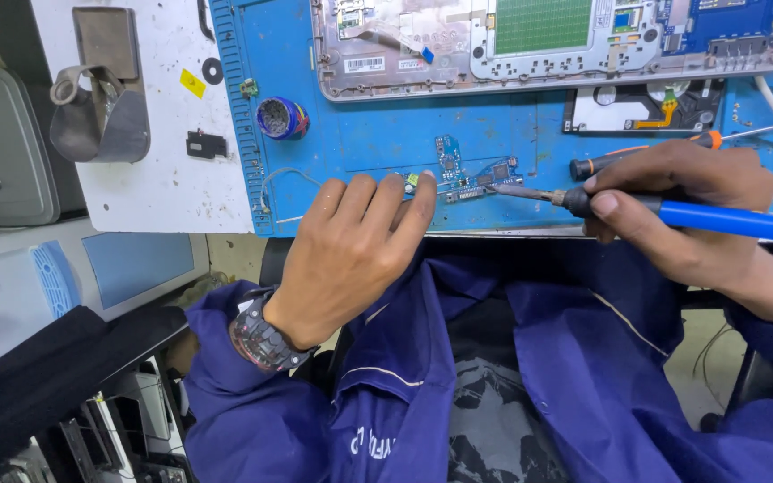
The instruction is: Soldering small electronic components onto a circuit board using a soldering iron and tweezers.
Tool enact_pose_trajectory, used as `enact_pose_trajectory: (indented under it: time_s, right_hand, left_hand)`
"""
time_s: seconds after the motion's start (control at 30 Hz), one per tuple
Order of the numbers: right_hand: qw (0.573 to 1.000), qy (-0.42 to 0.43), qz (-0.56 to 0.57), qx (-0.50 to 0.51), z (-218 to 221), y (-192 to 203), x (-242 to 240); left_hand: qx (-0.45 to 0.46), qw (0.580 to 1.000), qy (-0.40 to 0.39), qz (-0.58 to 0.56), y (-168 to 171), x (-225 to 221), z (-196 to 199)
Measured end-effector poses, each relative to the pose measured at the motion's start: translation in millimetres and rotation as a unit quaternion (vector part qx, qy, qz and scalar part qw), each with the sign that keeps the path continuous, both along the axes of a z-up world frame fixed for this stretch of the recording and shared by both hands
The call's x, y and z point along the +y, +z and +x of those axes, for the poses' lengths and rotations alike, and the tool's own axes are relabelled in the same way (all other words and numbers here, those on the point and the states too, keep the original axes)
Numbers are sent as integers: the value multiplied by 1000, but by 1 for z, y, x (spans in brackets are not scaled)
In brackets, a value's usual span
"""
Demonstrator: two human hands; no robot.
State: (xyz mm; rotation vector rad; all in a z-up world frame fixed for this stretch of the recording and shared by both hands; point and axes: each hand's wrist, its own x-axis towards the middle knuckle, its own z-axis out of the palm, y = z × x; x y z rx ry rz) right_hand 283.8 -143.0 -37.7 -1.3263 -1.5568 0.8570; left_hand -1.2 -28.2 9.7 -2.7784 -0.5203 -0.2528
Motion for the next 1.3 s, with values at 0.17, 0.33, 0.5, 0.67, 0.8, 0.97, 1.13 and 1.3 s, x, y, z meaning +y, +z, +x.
enact_pose_trajectory:
  time_s: [0.17,0.33,0.5,0.67,0.8,0.97,1.13,1.3]
  right_hand:
    - [1000,0,-2,-6,-5,1,1]
    - [998,-21,8,-54,-8,-10,-11]
    - [984,-38,1,-175,-7,-30,-24]
    - [985,-26,60,-160,-7,-40,-26]
    - [982,-14,107,-157,-6,-45,-26]
    - [982,5,106,-158,-7,-42,-24]
    - [981,-19,95,-166,-1,-42,-31]
    - [997,-58,34,-35,-4,-21,-20]
  left_hand:
    - [-6,1000,2,-4,-3,-1,2]
    - [-8,1000,8,-7,-3,-1,2]
    - [-18,1000,10,8,-1,-1,-1]
    - [-16,1000,17,4,-2,0,-4]
    - [-12,1000,13,-2,-4,0,-6]
    - [-20,1000,14,1,-5,0,-4]
    - [-31,999,22,-7,-7,3,-6]
    - [-45,978,-49,-196,-20,24,-1]
